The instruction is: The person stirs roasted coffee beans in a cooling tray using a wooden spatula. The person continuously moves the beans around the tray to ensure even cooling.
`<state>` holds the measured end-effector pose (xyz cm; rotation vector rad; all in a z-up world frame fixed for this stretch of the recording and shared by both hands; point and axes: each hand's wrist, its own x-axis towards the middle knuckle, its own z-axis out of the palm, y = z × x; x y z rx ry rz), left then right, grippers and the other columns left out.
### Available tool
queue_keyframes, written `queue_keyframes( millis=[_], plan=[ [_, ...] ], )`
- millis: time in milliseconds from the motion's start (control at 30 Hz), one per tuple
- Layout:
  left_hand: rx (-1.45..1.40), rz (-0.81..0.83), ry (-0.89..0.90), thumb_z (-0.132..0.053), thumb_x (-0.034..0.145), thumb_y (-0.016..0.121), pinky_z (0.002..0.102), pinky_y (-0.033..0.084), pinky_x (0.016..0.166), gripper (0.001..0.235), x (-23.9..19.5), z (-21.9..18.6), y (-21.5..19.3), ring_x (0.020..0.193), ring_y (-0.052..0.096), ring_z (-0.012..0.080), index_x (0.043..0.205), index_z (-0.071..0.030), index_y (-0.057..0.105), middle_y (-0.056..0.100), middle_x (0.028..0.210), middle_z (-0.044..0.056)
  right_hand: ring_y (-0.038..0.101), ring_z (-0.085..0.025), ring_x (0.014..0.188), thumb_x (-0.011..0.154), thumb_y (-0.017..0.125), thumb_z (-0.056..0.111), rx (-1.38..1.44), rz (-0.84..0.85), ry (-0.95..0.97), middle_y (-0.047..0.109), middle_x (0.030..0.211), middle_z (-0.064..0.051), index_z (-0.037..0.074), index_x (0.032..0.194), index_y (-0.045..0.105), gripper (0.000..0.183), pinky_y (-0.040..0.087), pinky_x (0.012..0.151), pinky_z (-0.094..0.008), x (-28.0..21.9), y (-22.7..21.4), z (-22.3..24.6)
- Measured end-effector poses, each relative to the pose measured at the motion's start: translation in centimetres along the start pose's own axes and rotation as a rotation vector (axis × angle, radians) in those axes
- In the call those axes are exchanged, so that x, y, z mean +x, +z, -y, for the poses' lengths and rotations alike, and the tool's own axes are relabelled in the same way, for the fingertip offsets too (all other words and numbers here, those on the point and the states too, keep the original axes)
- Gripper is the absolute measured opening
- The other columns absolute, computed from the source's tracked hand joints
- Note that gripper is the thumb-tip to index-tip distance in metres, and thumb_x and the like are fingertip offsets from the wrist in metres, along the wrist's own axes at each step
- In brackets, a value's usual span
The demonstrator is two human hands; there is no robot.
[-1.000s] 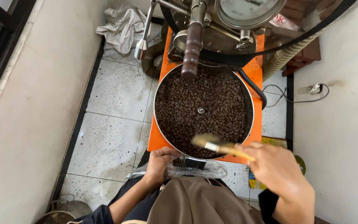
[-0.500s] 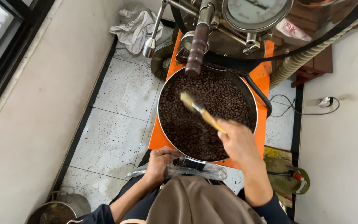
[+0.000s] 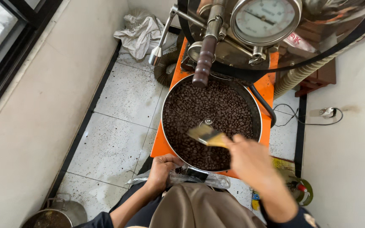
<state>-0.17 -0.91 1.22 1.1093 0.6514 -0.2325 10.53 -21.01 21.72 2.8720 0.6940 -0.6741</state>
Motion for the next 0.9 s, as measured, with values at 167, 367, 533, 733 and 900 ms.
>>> queue_keyframes(
  millis=[167,367,533,733,900],
  plan=[
    [-0.023,-0.003,-0.033,0.014,0.074,0.061,0.029,0.052,0.072,0.017,-0.4,-0.6,0.2,0.074,0.068,0.0224,0.074,0.006,0.076,0.078,0.080,0.016,0.049,-0.017,0.047,0.101,0.044,0.018,-0.190,-0.206,0.085,0.049,0.079,-0.002,0.029,0.150,0.047,0.050,0.042,0.043,-0.032,2.1,-1.9,-3.5],
    [0.011,0.001,-0.055,0.013,0.074,0.055,0.025,0.043,0.056,0.027,-0.5,0.1,-0.3,0.065,0.060,0.0165,0.083,0.004,0.079,0.079,0.089,0.012,0.070,-0.041,0.069,0.090,0.046,0.002,-0.139,-0.214,0.198,0.064,0.101,-0.015,0.013,0.147,0.053,0.058,0.055,0.052,-0.051,7.3,2.5,-6.3],
    [-0.022,0.040,-0.042,0.011,0.072,0.055,0.026,0.048,0.053,0.032,-0.4,0.9,-0.8,0.060,0.063,0.0167,0.091,0.006,0.080,0.073,0.078,0.014,0.072,-0.032,0.067,0.085,0.051,0.009,-0.179,-0.182,0.186,0.066,0.084,-0.007,0.010,0.124,0.062,0.041,0.057,0.057,-0.045,2.9,7.1,-6.7],
    [-0.031,0.074,0.007,0.011,0.067,0.053,0.031,0.059,0.060,0.037,-0.7,0.5,-0.9,0.068,0.070,0.0199,0.091,0.008,0.081,0.070,0.084,0.016,0.072,-0.025,0.066,0.088,0.047,0.011,-0.047,-0.013,0.184,0.070,0.088,-0.008,0.016,0.129,0.064,0.045,0.060,0.063,-0.039,-2.4,2.3,-2.6],
    [-0.035,0.109,0.034,0.010,0.069,0.052,0.033,0.060,0.063,0.039,-1.0,0.7,-1.0,0.074,0.070,0.0202,0.095,0.008,0.081,0.069,0.089,0.017,0.076,-0.037,0.079,0.091,0.049,0.013,0.025,0.043,0.173,0.076,0.091,-0.013,0.019,0.127,0.068,0.041,0.061,0.071,-0.046,-4.4,-3.9,-3.6]
  ],
)
